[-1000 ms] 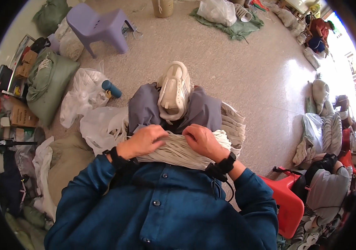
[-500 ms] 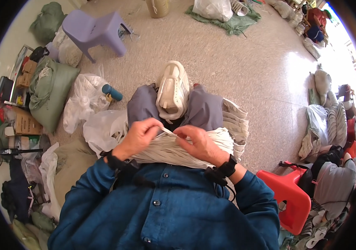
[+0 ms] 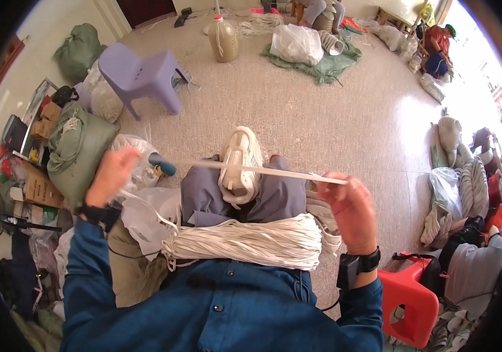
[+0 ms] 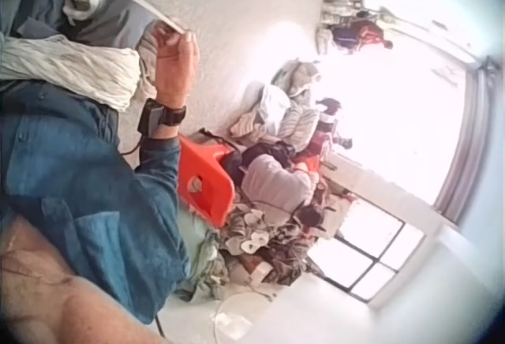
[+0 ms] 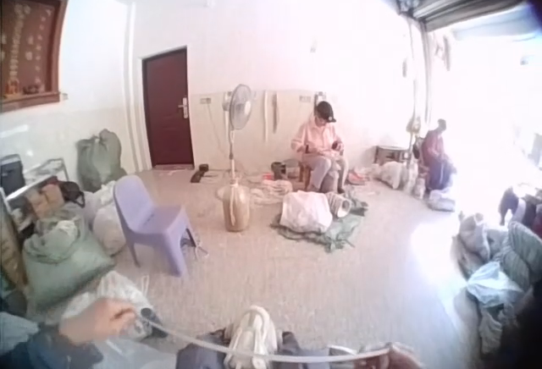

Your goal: Threading white straps through the holes of a cream-colored shoe.

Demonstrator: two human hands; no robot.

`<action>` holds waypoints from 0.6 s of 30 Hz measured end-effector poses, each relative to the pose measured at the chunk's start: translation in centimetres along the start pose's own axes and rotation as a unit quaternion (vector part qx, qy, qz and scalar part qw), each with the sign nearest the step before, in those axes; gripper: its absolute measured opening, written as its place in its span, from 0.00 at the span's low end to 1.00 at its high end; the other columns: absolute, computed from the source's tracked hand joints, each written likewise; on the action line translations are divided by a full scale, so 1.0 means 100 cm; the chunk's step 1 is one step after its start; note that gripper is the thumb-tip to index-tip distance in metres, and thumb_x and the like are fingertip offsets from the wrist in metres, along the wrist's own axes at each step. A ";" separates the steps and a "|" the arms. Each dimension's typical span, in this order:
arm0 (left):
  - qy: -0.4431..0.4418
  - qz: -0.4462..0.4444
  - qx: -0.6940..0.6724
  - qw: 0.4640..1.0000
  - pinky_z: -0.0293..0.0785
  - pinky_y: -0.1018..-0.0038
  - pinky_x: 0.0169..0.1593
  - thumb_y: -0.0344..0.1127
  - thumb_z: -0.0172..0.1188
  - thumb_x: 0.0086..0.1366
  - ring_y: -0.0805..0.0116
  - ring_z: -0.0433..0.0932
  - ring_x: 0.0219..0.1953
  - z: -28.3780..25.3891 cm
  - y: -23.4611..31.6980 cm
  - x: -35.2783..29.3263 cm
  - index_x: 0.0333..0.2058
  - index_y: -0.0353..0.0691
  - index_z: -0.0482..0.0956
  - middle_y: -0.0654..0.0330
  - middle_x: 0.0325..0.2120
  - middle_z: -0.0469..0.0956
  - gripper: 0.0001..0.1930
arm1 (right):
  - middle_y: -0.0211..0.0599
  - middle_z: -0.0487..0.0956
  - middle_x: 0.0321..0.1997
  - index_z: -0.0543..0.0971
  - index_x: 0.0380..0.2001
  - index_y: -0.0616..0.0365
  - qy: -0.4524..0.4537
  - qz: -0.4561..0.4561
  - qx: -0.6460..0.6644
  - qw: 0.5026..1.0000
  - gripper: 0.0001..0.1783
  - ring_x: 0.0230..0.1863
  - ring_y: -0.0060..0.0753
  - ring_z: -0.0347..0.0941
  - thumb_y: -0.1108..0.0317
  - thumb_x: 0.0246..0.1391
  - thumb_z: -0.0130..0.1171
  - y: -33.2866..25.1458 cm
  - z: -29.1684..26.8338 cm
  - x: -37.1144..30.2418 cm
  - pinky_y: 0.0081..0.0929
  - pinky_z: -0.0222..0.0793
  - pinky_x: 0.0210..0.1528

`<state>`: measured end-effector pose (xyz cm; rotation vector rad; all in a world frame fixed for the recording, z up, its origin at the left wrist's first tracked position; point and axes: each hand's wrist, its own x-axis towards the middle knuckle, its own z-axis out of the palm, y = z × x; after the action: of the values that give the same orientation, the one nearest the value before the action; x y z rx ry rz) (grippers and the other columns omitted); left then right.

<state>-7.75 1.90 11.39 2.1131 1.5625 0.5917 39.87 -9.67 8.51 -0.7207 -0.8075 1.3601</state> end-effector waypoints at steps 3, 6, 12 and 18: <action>-0.119 0.081 0.021 0.989 0.73 0.66 0.36 0.33 0.57 0.65 0.59 0.78 0.28 0.068 -0.024 -0.025 0.38 0.36 0.81 0.51 0.25 0.79 0.08 | 0.41 0.77 0.41 0.71 0.28 0.59 0.136 0.006 0.100 0.986 0.16 0.43 0.36 0.74 0.61 0.69 0.47 -0.008 0.001 0.008 0.40 0.69 0.54; -0.257 0.071 -0.054 0.962 0.74 0.66 0.38 0.35 0.59 0.65 0.58 0.80 0.31 0.115 0.009 -0.021 0.39 0.36 0.81 0.51 0.27 0.80 0.09 | 0.31 0.71 0.32 0.71 0.28 0.57 0.053 -0.004 0.269 0.962 0.17 0.33 0.26 0.67 0.60 0.70 0.46 -0.024 -0.053 0.003 0.31 0.69 0.46; -0.059 -0.004 -0.238 0.969 0.75 0.68 0.35 0.41 0.64 0.64 0.59 0.81 0.30 0.237 0.029 0.026 0.41 0.28 0.75 0.49 0.27 0.79 0.19 | 0.26 0.66 0.27 0.72 0.29 0.55 0.081 -0.029 0.177 0.980 0.19 0.23 0.18 0.56 0.56 0.72 0.45 -0.061 -0.118 0.007 0.19 0.56 0.25; -0.026 -0.168 -0.281 0.944 0.77 0.56 0.39 0.38 0.65 0.58 0.45 0.82 0.34 0.258 0.063 0.060 0.34 0.31 0.74 0.43 0.25 0.79 0.15 | 0.24 0.67 0.23 0.71 0.30 0.52 0.303 -0.103 -0.094 0.943 0.18 0.16 0.12 0.53 0.53 0.70 0.50 -0.146 -0.208 -0.029 0.14 0.47 0.15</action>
<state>13.59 3.53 -5.38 1.3943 1.4587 0.7426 65.14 -13.45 9.11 -1.1015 -0.4995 0.8033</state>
